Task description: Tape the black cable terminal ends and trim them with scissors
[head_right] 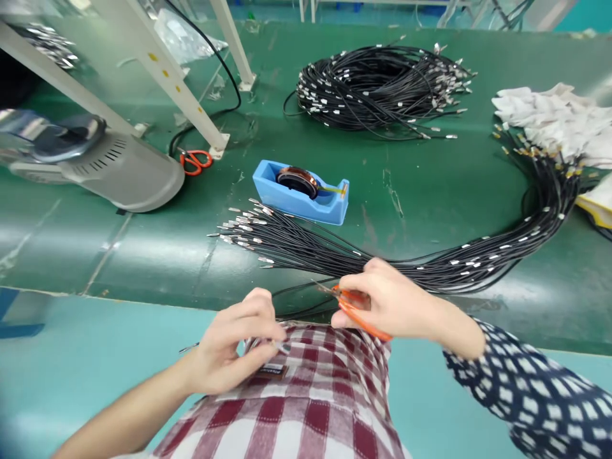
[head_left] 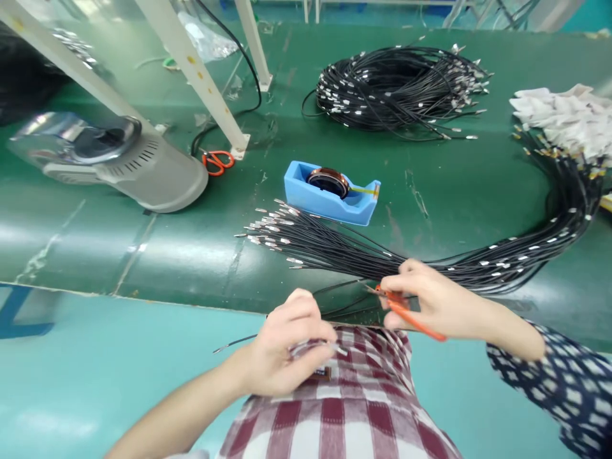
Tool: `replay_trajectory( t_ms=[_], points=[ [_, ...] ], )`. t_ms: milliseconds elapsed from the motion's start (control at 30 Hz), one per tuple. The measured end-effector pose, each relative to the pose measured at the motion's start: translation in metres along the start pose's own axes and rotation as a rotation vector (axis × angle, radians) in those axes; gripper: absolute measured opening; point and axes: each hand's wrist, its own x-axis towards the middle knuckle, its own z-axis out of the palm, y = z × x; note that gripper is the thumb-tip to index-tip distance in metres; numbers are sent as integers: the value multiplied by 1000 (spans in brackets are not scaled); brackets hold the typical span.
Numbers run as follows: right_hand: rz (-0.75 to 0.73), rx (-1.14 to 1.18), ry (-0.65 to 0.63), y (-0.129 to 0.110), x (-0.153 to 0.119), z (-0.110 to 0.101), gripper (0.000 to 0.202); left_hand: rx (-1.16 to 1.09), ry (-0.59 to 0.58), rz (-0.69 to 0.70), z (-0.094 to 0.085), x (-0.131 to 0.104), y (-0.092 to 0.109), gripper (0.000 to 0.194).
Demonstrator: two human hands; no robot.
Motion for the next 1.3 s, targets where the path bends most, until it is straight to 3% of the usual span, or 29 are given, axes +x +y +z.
replay_trajectory(
  t_ms=[100, 167, 233, 300, 367, 433, 500, 633, 800, 967, 1133, 1300],
  points=[
    [1, -184, -16, 7, -3, 1, 43, -69, -309, -119, -17, -17, -6, 15],
    [0, -182, -45, 10, -3, 3, 42, -66, -400, -274, -23, -27, -11, 24],
    [-6, -174, -53, 12, 1, 6, 44, -18, -324, -434, -24, -32, -18, 26],
    [-16, -179, -41, 11, 6, 10, 46, 90, -132, -527, -24, -31, -29, 19],
    [-28, -180, -33, 9, 11, 13, 46, 282, 80, -507, -24, -26, -46, 13],
    [-29, -180, -32, 7, 15, 15, 46, 517, 199, -448, -26, -19, -65, 14],
    [-23, -177, -35, 7, 16, 17, 46, 631, 202, -441, -28, -14, -81, 14],
    [-17, -162, -17, 8, 16, 18, 45, 598, 113, -419, -33, -12, -93, 15],
    [4, -81, 122, 7, 18, 19, 39, 466, 128, -312, -39, -16, -74, 14],
    [56, 171, 319, -12, 37, 18, 28, 44, 232, -246, -32, -5, -33, 11],
    [-27, 631, 263, -44, 66, 23, 28, -35, 295, -187, -22, 15, -6, 6],
    [56, 597, 242, -28, 62, 38, 20, -204, 426, -277, -15, 18, -7, 6]
  ],
)
